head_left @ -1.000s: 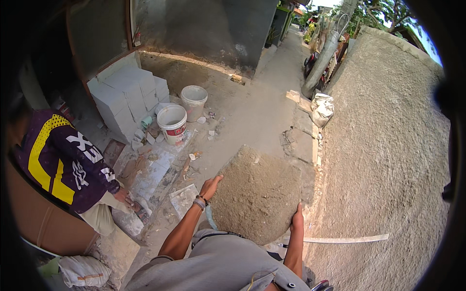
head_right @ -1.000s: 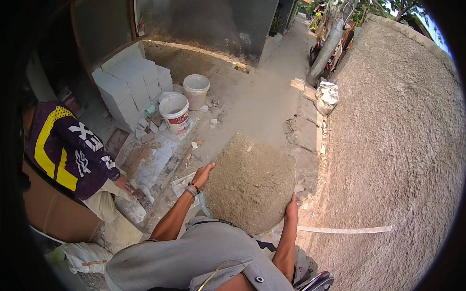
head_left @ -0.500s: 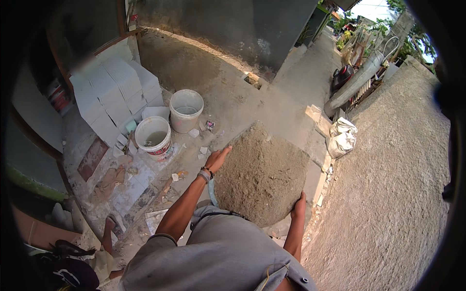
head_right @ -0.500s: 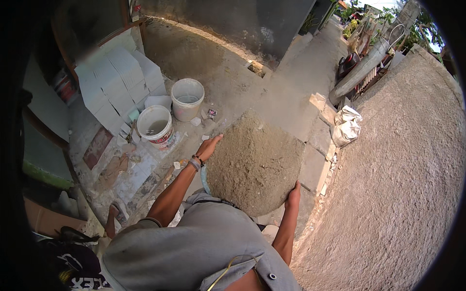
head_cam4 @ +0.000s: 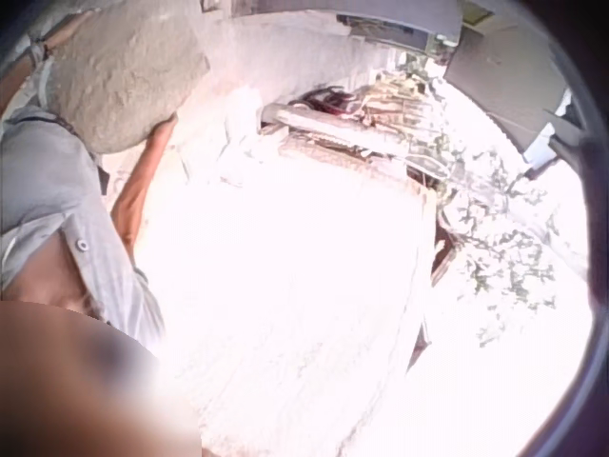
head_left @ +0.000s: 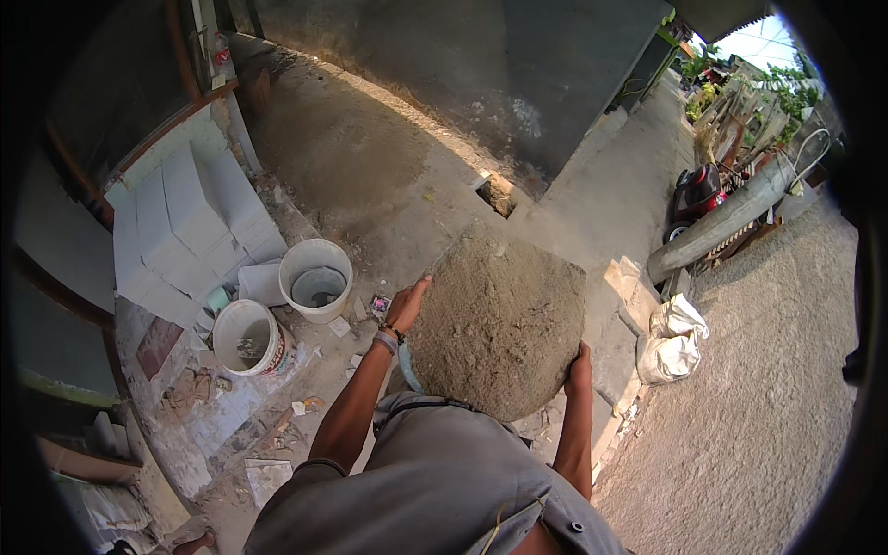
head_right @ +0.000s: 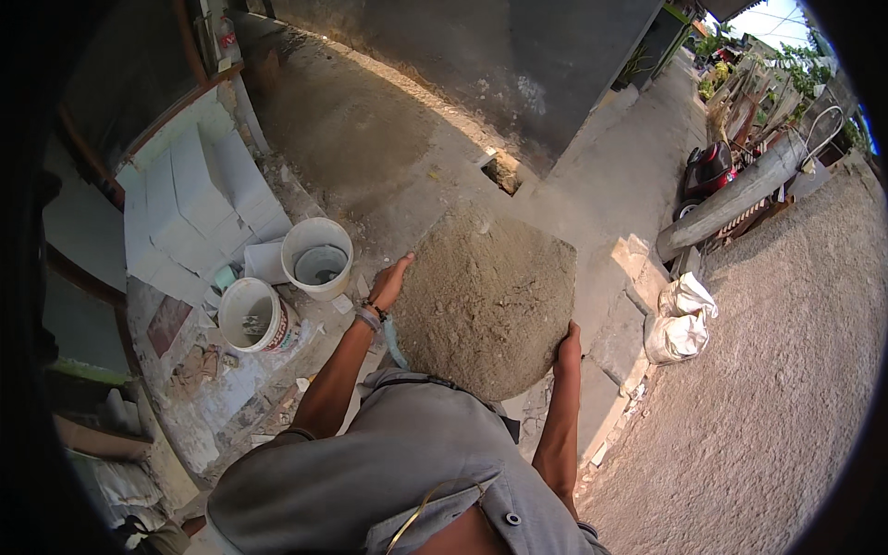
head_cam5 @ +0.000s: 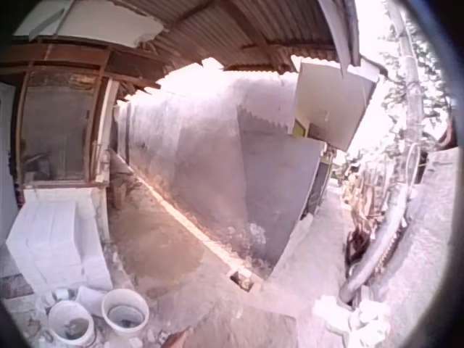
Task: The person uses a hoe to mix a pile of sand and cement on the floor, then scoops the mixture into a plastic basin. They carry the filled basin through a narrow alleyway and pour the contents onto a larger pile of concrete mix.
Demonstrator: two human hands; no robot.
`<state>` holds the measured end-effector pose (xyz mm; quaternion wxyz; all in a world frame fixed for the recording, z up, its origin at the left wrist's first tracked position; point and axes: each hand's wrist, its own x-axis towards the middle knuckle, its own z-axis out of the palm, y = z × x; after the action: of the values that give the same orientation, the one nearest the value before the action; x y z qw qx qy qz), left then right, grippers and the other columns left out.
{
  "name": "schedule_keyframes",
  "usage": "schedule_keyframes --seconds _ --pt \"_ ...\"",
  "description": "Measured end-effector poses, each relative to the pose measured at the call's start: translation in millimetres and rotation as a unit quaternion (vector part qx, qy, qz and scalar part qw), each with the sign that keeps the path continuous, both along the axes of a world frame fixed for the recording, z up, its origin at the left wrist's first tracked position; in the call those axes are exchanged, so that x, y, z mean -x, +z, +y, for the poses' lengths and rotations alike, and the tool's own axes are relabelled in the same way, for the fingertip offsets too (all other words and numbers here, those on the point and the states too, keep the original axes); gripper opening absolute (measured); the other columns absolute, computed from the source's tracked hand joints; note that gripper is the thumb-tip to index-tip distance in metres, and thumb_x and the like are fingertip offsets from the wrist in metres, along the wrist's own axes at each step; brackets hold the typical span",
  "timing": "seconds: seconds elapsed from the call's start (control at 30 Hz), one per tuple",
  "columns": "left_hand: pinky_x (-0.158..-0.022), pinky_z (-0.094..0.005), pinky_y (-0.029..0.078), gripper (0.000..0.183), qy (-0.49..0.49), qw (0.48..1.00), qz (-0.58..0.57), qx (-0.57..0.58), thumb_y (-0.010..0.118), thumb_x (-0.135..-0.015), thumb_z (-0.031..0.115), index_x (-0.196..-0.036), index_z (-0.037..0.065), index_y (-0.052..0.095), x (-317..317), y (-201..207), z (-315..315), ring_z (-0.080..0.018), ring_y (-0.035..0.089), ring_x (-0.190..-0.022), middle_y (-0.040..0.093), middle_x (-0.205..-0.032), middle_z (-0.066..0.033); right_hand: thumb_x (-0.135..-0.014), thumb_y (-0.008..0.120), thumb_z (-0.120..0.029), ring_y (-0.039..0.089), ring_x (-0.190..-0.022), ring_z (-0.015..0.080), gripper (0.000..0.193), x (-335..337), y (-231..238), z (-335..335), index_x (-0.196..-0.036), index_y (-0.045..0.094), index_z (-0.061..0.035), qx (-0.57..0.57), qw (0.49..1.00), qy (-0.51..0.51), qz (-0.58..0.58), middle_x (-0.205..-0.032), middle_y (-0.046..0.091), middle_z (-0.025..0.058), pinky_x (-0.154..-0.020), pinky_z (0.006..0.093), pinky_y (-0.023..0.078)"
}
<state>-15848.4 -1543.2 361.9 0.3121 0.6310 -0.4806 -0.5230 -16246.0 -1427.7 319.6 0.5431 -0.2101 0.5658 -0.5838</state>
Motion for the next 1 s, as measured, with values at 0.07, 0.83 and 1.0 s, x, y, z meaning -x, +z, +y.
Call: schedule_keyframes --seconds 0.07,0.83,1.0 --pt "-0.068 -0.0365 0.022 0.068 0.083 0.996 -0.004 0.044 0.044 -0.083 0.073 -0.076 0.006 0.037 9 -3 -45 -0.018 0.028 -0.072 0.028 -0.075 -0.0043 -0.098 0.03 -0.042 0.045 -0.128 0.0273 0.058 13 1 -68 -0.137 0.044 -0.0001 -0.022 1.0 0.016 -0.004 -0.139 0.05 0.0132 -0.11 0.0365 0.03" --pt "-0.084 -0.0413 0.035 0.077 0.274 0.961 -0.024 -0.024 0.041 -0.085 0.072 -0.101 -0.002 0.055 -24 5 -585 -0.0253 0.048 -0.098 0.053 -0.101 -0.0155 -0.1 0.029 -0.048 0.045 -0.128 0.0268 0.065 -33 15 -772 -0.14 0.039 0.0019 -0.041 0.972 0.225 0.054 -0.139 0.048 0.0158 -0.108 0.0353 0.032" --pt "-0.06 -0.0427 0.029 0.088 0.362 0.927 -0.028 -0.092 0.027 -0.084 0.081 -0.064 -0.003 0.044 -52 26 -665 -0.0204 0.036 -0.064 0.04 -0.06 -0.0076 -0.099 0.031 -0.056 0.045 -0.129 0.0289 0.074 -70 7 -905 -0.142 0.036 0.0035 -0.084 0.955 0.284 0.009 -0.142 0.046 0.0172 -0.108 0.0362 0.033"
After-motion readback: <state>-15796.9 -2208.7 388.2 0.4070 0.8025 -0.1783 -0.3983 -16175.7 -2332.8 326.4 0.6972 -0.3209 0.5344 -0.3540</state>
